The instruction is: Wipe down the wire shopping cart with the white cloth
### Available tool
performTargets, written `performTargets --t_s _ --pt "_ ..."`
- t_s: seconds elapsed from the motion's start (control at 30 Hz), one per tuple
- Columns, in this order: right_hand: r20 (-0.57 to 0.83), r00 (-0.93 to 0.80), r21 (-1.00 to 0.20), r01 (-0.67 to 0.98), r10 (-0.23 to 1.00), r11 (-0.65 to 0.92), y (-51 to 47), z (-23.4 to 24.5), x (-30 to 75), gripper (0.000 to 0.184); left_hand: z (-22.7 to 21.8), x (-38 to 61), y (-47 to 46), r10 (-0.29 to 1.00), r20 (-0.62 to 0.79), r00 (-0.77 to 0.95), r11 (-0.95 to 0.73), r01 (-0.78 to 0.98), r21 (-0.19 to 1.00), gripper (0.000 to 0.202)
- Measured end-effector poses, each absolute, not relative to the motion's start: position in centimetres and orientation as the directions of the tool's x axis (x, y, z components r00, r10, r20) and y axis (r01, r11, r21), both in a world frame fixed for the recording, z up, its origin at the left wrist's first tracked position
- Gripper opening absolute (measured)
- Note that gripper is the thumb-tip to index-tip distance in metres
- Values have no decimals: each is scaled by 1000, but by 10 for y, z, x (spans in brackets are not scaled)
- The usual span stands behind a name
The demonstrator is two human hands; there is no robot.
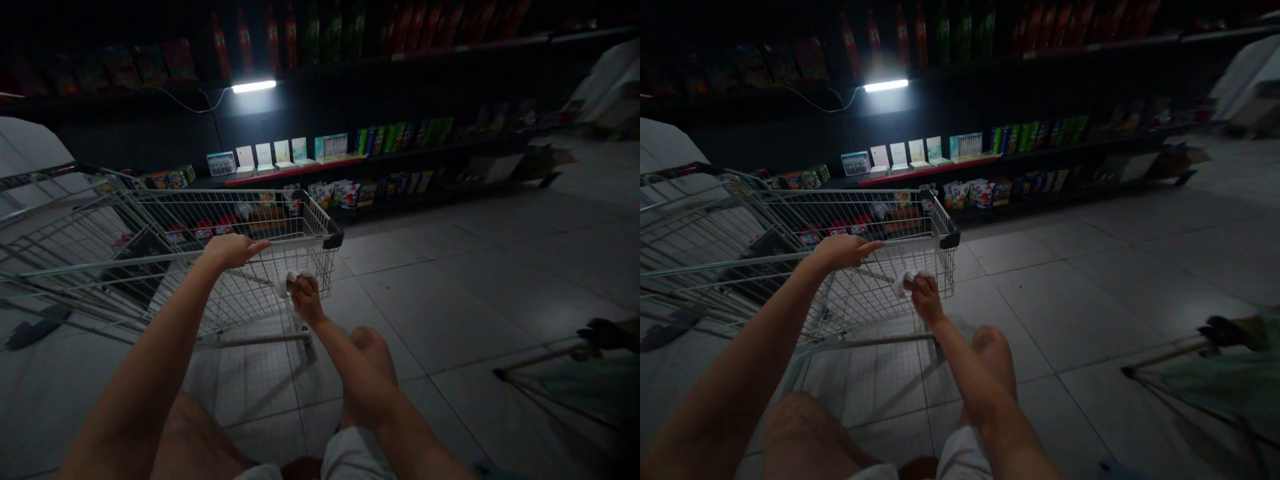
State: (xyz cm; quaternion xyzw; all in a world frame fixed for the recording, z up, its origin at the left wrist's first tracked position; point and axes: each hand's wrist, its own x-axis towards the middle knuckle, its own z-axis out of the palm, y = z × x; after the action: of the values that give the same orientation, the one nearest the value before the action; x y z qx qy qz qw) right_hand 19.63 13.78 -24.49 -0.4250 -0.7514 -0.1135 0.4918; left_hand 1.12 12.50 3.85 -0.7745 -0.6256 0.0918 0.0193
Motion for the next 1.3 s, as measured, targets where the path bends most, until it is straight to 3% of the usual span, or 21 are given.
performTargets --t_s 0.1,0.2,0.3,0.37,0.53,0.63,0.73,0.97,1.17,1.3 --pt "772 -223 -246 758 595 604 133 -268 201 31 39 11 127 972 -139 187 -205 970 -129 89" --pt "810 -246 -212 723 533 657 134 -251 206 24 39 11 129 973 -133 186 -203 971 -124 89" --pt "881 -150 -210 727 449 654 145 -224 204 25 37 12 130 975 -121 187 -203 971 -129 86" --pt "874 -148 -201 757 463 622 151 -222 201 26 36 12 130 975 -120 187 -201 971 -128 84" --pt "761 -276 -145 810 588 568 140 -274 199 21 37 13 130 974 -119 191 -207 969 -138 85" --pt "759 -293 -132 806 582 577 128 -294 203 18 36 13 131 976 -100 192 -205 967 -148 85" --pt "785 -306 -123 775 539 620 126 -277 207 16 36 13 132 979 -105 174 -188 972 -140 85" --pt "911 -8 -261 761 411 594 151 -176 206 29 35 8 131 976 -98 194 -208 966 -151 84" --pt "772 -56 -365 776 633 514 140 -232 211 17 35 8 132 976 -99 192 -207 965 -162 83" --pt "772 -34 -395 757 635 521 121 -234 222 19 36 8 132 977 -115 182 -200 965 -171 82"
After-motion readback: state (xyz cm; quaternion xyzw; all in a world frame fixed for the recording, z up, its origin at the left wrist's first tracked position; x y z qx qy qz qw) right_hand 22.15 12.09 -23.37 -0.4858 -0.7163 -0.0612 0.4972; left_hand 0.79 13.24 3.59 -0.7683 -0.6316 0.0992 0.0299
